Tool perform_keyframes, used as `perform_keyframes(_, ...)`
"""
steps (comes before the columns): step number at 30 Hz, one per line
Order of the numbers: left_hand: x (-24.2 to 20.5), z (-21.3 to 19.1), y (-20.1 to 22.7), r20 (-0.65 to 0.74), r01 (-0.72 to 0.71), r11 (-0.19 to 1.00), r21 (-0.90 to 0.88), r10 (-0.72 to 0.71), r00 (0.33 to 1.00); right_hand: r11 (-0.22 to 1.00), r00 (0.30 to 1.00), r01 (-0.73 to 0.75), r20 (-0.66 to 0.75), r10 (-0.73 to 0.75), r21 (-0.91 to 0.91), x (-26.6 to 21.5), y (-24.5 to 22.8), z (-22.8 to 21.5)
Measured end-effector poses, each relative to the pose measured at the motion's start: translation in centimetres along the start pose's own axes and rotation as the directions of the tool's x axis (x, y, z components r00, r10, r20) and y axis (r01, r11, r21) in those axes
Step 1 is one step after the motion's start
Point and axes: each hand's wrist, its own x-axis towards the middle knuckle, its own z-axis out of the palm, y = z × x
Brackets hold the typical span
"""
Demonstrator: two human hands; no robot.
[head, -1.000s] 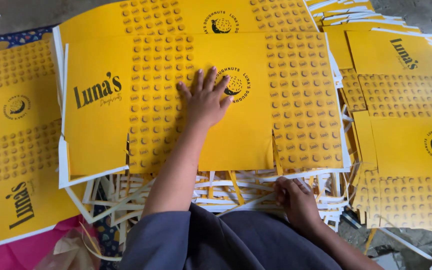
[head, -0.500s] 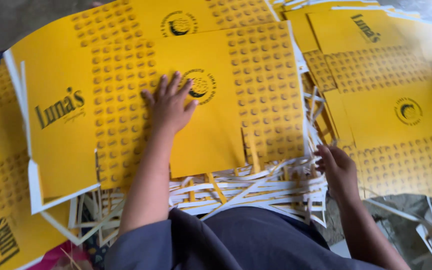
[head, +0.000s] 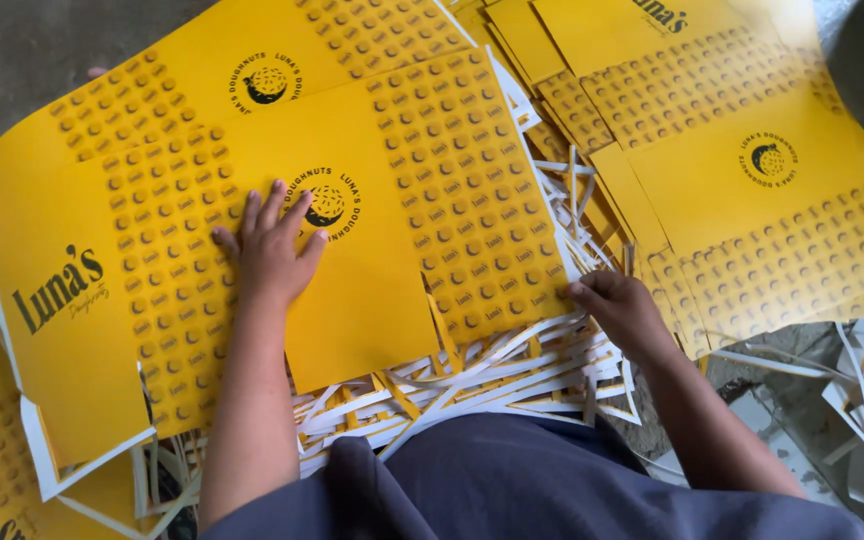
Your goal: Peel off waste strips from die-cut cardboard sheets and stack the finished sheets
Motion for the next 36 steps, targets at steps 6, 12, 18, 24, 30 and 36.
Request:
perform_keyframes(6, -0.2, -0.2, 0.1, -0.021, -0.019, 0.998, -0.055, 0.018, 1.0, 0.966, 0.985, 0.059, 0.173, -0.015, -0.251, -0.3, -0.8, -2.2)
perform_keyframes(12, -0.3, 0.2, -0.7, -0.031, -0.067, 0.997, -0.044, 0.066, 0.997, 0.928, 0.922, 0.037, 0.372, 0.112, -0.371, -0.8, -0.8, -3.0)
perform_keyframes(18, -0.2, 0.9, -1.3, -0.069, -0.092, 0.994, -0.056, 0.088, 0.994, 0.959, 0.93, 0.004, 0.354, 0.102, -0.284, -0.6, -4.6, -3.0)
perform_keyframes(24, -0.3, 1.1, -1.5, -0.087, -0.099, 0.994, -0.042, 0.095, 0.992, 0.955, 0.995, 0.023, 0.101, 0.008, -0.297, 6.0, 3.7, 1.9)
perform_keyframes(30, -0.2, 1.0, -1.4, -0.1, -0.103, 0.993, -0.062, 0.097, 0.99, 0.849, 0.993, 0.046, 0.066, -0.095, 0.527, 5.9, 1.4, 1.1)
perform_keyframes(36, -0.1, 1.4, -1.5, -0.12, -0.11, 0.992, -0.061, 0.103, 0.988, 0.949, 0.978, 0.107, 0.138, -0.154, 0.297, 3.7, -2.2, -0.2)
